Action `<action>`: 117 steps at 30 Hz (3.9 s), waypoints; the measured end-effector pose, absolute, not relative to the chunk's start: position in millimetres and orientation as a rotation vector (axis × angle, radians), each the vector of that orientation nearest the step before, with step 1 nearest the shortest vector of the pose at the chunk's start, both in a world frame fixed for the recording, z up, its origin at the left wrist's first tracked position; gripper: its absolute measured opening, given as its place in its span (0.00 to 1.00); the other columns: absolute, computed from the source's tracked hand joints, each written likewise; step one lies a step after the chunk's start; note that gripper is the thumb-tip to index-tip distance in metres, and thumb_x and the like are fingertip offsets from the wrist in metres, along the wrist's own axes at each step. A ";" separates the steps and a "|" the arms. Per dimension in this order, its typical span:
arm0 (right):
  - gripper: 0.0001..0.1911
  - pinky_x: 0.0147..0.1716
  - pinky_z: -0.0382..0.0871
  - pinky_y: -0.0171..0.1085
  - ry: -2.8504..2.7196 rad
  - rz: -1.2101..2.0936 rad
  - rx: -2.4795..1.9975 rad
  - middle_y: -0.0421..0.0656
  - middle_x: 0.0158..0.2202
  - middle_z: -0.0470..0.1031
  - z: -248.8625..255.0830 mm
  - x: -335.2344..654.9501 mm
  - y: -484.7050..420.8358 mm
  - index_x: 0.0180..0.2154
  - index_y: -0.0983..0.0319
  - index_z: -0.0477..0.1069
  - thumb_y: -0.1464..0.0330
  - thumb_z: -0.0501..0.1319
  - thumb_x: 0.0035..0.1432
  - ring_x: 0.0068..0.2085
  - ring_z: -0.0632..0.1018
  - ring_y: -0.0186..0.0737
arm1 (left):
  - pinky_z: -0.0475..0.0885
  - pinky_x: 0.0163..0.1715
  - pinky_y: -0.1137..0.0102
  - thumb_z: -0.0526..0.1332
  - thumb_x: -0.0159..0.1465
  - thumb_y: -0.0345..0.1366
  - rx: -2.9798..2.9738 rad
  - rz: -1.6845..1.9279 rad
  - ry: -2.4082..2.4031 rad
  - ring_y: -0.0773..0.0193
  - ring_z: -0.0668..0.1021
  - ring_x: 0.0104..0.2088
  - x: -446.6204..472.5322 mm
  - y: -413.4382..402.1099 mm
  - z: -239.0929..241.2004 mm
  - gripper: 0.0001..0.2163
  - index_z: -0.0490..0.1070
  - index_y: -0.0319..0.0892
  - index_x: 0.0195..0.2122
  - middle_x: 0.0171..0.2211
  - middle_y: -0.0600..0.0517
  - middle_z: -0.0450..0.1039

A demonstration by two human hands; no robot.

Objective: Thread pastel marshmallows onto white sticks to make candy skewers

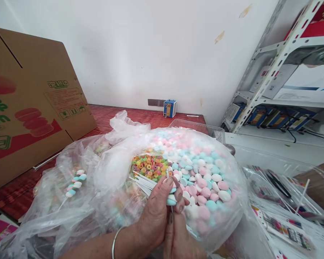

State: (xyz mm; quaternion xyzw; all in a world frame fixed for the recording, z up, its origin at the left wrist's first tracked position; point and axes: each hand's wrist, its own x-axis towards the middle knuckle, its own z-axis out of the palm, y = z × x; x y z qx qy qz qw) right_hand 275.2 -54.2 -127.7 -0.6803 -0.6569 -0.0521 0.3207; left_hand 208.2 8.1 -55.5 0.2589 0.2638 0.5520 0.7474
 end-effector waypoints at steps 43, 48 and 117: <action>0.18 0.25 0.57 0.34 -1.817 0.171 -1.600 0.38 0.23 0.72 -78.2 270.3 6.7 0.26 0.58 0.63 0.65 0.47 0.69 0.25 0.73 0.37 | 0.71 0.29 0.72 0.67 0.56 0.39 1.231 1.349 1.251 0.65 0.76 0.26 98.7 98.9 -57.4 0.10 0.82 0.39 0.35 0.25 0.53 0.79; 0.18 0.25 0.57 0.33 -1.777 0.237 -1.608 0.38 0.24 0.72 -75.8 273.5 -0.8 0.26 0.58 0.63 0.64 0.47 0.69 0.25 0.72 0.37 | 0.69 0.28 0.73 0.68 0.56 0.40 1.262 1.326 1.224 0.67 0.74 0.25 105.8 95.4 -54.7 0.11 0.82 0.38 0.36 0.23 0.54 0.77; 0.16 0.31 0.70 0.32 -1.028 0.534 -1.512 0.41 0.30 0.78 -90.3 321.3 -43.7 0.40 0.62 0.76 0.56 0.60 0.61 0.32 0.76 0.39 | 0.71 0.35 0.70 0.63 0.62 0.37 1.752 0.883 0.875 0.62 0.79 0.35 196.0 57.5 -57.0 0.10 0.73 0.41 0.43 0.33 0.50 0.78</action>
